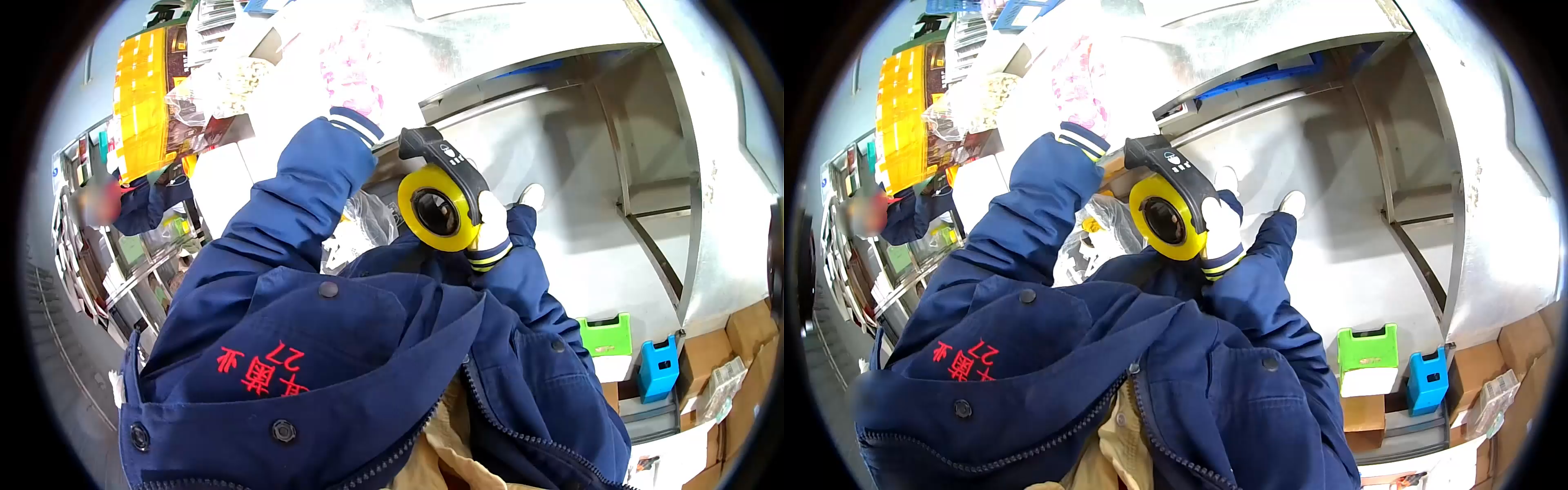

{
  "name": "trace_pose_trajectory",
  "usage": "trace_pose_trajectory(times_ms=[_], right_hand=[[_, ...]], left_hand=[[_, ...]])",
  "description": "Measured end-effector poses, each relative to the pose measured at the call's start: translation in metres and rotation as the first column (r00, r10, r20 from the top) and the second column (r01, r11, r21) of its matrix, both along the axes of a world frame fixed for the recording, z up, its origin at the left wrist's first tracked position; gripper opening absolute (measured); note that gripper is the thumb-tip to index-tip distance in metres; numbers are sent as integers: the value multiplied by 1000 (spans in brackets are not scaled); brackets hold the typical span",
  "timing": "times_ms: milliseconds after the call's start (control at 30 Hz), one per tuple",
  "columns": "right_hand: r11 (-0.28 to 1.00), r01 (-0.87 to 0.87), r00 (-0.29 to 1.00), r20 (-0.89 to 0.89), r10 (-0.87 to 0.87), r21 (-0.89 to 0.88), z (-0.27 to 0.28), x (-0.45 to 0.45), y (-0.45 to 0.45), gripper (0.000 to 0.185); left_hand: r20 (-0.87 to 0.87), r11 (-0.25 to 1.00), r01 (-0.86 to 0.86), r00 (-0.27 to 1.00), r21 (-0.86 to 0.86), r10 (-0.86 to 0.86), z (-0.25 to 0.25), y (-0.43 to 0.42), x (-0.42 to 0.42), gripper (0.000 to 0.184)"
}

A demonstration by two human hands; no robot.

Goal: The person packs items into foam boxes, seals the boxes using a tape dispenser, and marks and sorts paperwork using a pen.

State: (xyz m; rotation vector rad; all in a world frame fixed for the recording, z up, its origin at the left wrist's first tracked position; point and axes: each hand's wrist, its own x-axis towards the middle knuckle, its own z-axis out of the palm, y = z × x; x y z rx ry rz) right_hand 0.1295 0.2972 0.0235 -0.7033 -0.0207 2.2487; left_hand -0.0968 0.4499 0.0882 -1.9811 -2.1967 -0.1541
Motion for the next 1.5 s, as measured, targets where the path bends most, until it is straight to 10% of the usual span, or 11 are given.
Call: trace_pose_trajectory(times_ms=[67,300,567,700,733,833,867,1000,1300,1367,1500], right_hand=[[1000,3,1000,-21,-3,-30,13,-1,4,84],[920,130,892,-361,-272,-371,27,-14,3,43],[942,181,859,-421,-291,-281,35,-24,11,41],[985,147,979,-131,-159,-95,32,-37,100,50],[999,43,926,-375,-33,19,19,-40,138,49],[951,-95,995,-7,102,295,-8,-99,250,40],[991,-104,995,-1,104,82,16,-117,270,32],[944,-228,950,269,161,239,23,-167,319,24],[979,-196,981,25,195,51,23,-84,230,41],[958,-279,802,-564,196,-63,10,-41,180,47],[966,-143,976,-193,102,-214,21,13,82,60]], left_hand=[[17,998,52,999,-19,-52,-1,10,-6,56],[87,939,268,963,-216,-255,-12,89,-108,57],[113,974,-38,992,-221,64,6,35,-247,57],[167,974,-200,962,-110,216,-5,-37,-242,57],[169,972,-218,959,-82,229,-8,-46,-234,57],[131,980,-197,972,16,193,-11,-65,-181,57],[80,982,-185,980,31,182,-12,-61,-155,57],[-60,941,-337,940,-25,335,-3,-19,-57,53],[-62,955,-294,953,24,295,10,-18,-45,49],[-92,956,-290,954,-45,286,16,-14,-45,51],[-423,967,-146,905,-211,44,22,-10,-55,58]])
